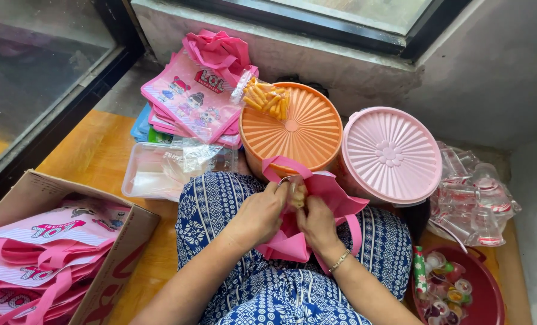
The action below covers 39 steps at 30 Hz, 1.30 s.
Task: The person is packing small snack items into pink gift bags and using a feather duster to clean the area.
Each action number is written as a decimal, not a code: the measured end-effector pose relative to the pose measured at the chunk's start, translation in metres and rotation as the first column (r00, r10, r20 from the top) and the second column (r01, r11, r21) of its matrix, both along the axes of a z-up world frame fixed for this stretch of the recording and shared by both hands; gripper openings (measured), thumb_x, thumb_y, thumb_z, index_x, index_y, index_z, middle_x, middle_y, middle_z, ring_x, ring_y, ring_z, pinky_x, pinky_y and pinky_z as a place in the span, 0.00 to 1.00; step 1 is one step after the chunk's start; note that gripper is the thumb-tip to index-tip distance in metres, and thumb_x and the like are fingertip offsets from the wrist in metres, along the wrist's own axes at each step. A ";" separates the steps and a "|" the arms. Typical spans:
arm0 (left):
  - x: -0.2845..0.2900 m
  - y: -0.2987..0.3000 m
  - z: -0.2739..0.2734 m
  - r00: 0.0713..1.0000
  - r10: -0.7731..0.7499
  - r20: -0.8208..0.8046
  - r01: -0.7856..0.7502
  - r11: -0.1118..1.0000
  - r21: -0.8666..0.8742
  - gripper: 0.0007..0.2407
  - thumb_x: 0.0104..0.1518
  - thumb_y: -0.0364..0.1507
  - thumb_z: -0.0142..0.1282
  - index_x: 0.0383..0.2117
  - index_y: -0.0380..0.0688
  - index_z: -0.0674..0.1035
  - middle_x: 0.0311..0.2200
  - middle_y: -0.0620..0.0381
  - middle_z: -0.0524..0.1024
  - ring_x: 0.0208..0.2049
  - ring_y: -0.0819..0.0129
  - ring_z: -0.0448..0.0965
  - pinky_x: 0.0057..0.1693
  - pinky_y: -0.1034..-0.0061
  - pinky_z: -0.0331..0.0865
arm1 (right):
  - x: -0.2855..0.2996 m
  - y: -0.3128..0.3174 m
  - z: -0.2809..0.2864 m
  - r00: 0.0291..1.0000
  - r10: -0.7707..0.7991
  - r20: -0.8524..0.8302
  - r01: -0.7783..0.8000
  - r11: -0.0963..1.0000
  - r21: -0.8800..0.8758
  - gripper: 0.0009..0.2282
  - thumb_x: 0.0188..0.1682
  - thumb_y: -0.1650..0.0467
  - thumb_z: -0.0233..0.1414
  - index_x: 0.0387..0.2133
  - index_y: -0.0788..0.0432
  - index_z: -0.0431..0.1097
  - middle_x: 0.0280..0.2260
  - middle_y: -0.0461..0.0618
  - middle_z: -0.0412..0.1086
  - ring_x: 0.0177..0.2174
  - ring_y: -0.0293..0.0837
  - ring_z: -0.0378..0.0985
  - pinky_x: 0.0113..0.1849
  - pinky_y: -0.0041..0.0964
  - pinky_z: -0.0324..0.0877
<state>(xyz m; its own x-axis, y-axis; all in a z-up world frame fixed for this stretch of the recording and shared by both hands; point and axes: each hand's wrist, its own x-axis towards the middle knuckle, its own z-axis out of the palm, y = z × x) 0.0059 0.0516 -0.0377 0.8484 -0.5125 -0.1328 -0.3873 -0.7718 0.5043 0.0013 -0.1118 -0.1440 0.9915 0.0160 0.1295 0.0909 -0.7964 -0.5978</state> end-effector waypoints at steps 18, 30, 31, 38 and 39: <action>0.003 0.011 -0.006 0.999 0.028 -0.047 -0.027 1.000 0.012 0.24 0.40 0.23 0.54 0.46 0.37 0.61 0.35 0.47 0.64 0.29 0.44 0.74 0.37 0.59 0.70 | 0.001 -0.011 0.112 0.868 0.176 -0.465 -0.340 0.893 -0.296 0.11 0.36 0.63 0.48 0.27 0.55 0.67 0.27 0.53 0.70 0.33 0.53 0.72 0.34 0.46 0.66; -0.001 0.015 -0.003 1.000 0.015 -0.007 -0.016 1.000 -0.022 0.21 0.39 0.21 0.52 0.43 0.38 0.63 0.33 0.48 0.64 0.26 0.44 0.74 0.34 0.59 0.70 | 0.155 0.027 0.127 0.963 0.238 0.128 -0.177 0.914 -0.366 0.16 0.35 0.61 0.53 0.35 0.54 0.66 0.34 0.48 0.63 0.36 0.52 0.69 0.33 0.42 0.68; -0.002 0.016 -0.003 1.000 0.019 -0.006 -0.020 1.000 -0.020 0.21 0.39 0.21 0.52 0.43 0.38 0.63 0.33 0.48 0.64 0.26 0.44 0.74 0.34 0.59 0.70 | 0.159 0.038 0.123 0.962 0.242 0.130 -0.181 0.914 -0.364 0.16 0.35 0.61 0.53 0.35 0.54 0.66 0.34 0.48 0.63 0.36 0.52 0.69 0.33 0.42 0.68; -0.003 0.018 -0.008 1.000 0.015 0.020 -0.014 0.998 -0.060 0.22 0.40 0.15 0.42 0.47 0.36 0.59 0.32 0.43 0.62 0.21 0.44 0.70 0.26 0.56 0.63 | 0.196 0.080 0.094 0.970 0.218 -0.112 -0.245 0.865 -0.438 0.31 0.36 0.61 0.51 0.52 0.56 0.48 0.48 0.55 0.52 0.47 0.54 0.52 0.47 0.46 0.50; -0.004 0.018 -0.009 0.999 0.011 0.044 -0.008 0.997 -0.073 0.21 0.40 0.15 0.43 0.46 0.36 0.60 0.31 0.43 0.62 0.21 0.44 0.70 0.25 0.57 0.63 | 0.200 0.080 0.087 0.972 0.219 -0.087 -0.234 0.852 -0.468 0.29 0.35 0.63 0.51 0.51 0.57 0.50 0.43 0.55 0.57 0.42 0.54 0.60 0.44 0.45 0.56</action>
<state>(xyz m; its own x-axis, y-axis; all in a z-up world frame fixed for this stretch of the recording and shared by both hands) 0.0024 0.0694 -0.0465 0.8576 -0.5112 -0.0571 -0.4034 -0.7372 0.5420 0.2014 -0.0320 -0.0571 0.9561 0.2923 0.0199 0.2916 -0.9429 -0.1611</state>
